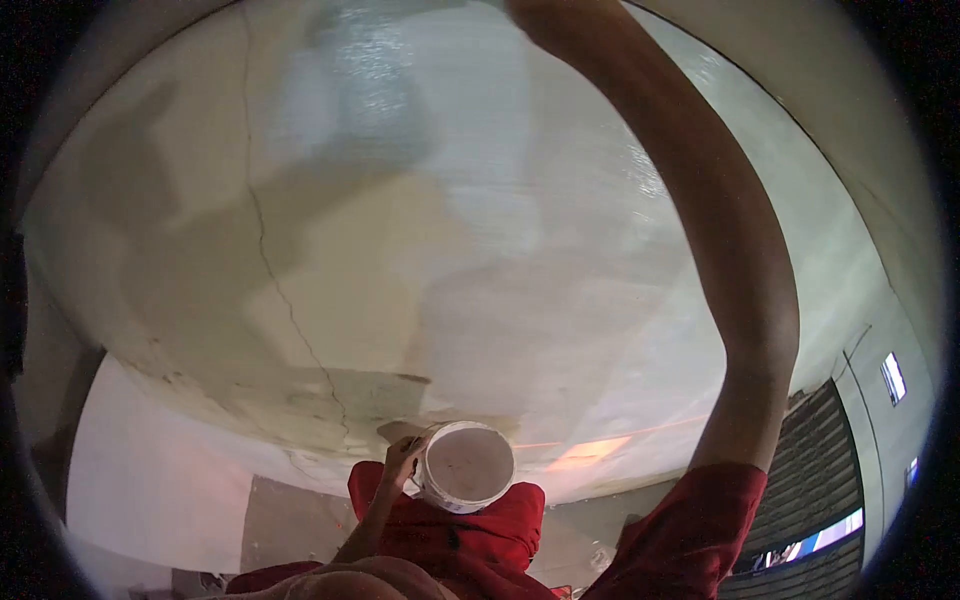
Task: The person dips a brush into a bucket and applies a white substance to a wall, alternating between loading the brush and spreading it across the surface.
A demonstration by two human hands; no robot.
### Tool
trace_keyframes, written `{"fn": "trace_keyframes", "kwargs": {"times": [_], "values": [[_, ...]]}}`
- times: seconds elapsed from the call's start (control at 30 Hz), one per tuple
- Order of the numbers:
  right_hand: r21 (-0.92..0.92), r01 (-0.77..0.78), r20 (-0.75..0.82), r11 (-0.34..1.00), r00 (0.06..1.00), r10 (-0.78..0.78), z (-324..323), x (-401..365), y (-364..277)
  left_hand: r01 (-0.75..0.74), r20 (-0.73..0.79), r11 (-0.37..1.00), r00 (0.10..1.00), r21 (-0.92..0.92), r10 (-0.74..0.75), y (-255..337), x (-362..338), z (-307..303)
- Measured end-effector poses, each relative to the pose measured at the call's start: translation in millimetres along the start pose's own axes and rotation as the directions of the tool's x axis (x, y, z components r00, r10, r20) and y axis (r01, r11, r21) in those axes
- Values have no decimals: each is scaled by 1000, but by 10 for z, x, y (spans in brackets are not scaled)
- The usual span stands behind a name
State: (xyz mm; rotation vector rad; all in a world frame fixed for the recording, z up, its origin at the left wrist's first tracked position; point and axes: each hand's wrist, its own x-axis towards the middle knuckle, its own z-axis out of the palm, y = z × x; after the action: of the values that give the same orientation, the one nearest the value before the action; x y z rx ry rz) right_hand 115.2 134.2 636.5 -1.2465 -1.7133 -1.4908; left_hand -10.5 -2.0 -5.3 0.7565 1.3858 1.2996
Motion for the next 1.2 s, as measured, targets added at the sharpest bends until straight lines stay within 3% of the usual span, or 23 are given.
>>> {"fn": "trace_keyframes", "kwargs": {"times": [0.07,0.13,0.2,0.23,0.37,0.47,0.57,0.6,0.63,0.67,0.7,0.73,0.83,0.87,0.93,0.97,1.0,1.03,1.13,1.17,1.2], "values": [[-80,80,158,994,985,-66,-274,223,-502,-10,-7,1000,1000,-26,9,104,-61,25],[-96,253,-92,963,961,-261,-396,304,-934,55,9,998,998,7,-55,169,-109,14],[85,271,201,959,938,-282,-809,456,-1362,-26,-16,1000,1000,-3,26,24,-37,20],[189,141,186,972,967,-176,-865,544,-1625,-52,-24,999,998,0,52,19,-29,25],[568,326,-222,756,945,-241,-834,577,-1869,-11,-44,999,999,38,13,113,-99,46],[759,265,-165,595,962,-217,-562,521,-1732,6,-23,999,1000,48,-5,81,-64,20],[721,165,-115,673,986,-119,-33,293,-1234,-4,-52,998,999,69,7,59,-64,49],[637,59,21,768,995,-95,67,183,-939,3,-58,997,998,77,1,73,-58,49],[625,96,-57,775,995,-78,409,44,-617,0,-48,997,999,73,4,69,-50,38],[559,-61,194,827,979,-60,396,-129,-220,-3,-35,998,999,69,5,58,-40,23],[638,145,-148,756,987,-64,730,-448,252,-6,-23,998,1000,65,7,48,-26,17],[542,71,-87,838,996,-28,770,-617,591,0,-27,998,1000,60,2,51,-26,18],[477,0,146,879,986,-80,1082,-1013,1727,6,-39,999,999,46,-4,26,-11,26],[428,-246,265,869,954,139,849,-1212,1848,3,-49,999,999,42,-1,-15,5,17],[313,-301,289,901,934,212,1086,-1429,2450,-4,-42,999,999,45,6,-19,9,16],[201,-383,382,901,878,288,994,-1454,2534,-4,-38,999,999,49,6,-1,5,19],[140,-428,374,893,858,353,931,-1489,2562,-4,-35,999,999,54,6,17,0,22],[7,-410,416,912,830,370,936,-1471,2630,0,-31,999,1000,46,1,4,-4,12],[-210,-344,184,915,905,383,1089,-1471,2437,2,-32,1000,999,24,-1,-24,-2,4],[-184,-331,242,925,897,370,1049,-1397,2248,-4,-30,1000,1000,20,5,-31,5,5],[-114,-318,163,941,929,334,1026,-1349,1973,-10,-27,1000,1000,16,11,-40,14,6]]}}
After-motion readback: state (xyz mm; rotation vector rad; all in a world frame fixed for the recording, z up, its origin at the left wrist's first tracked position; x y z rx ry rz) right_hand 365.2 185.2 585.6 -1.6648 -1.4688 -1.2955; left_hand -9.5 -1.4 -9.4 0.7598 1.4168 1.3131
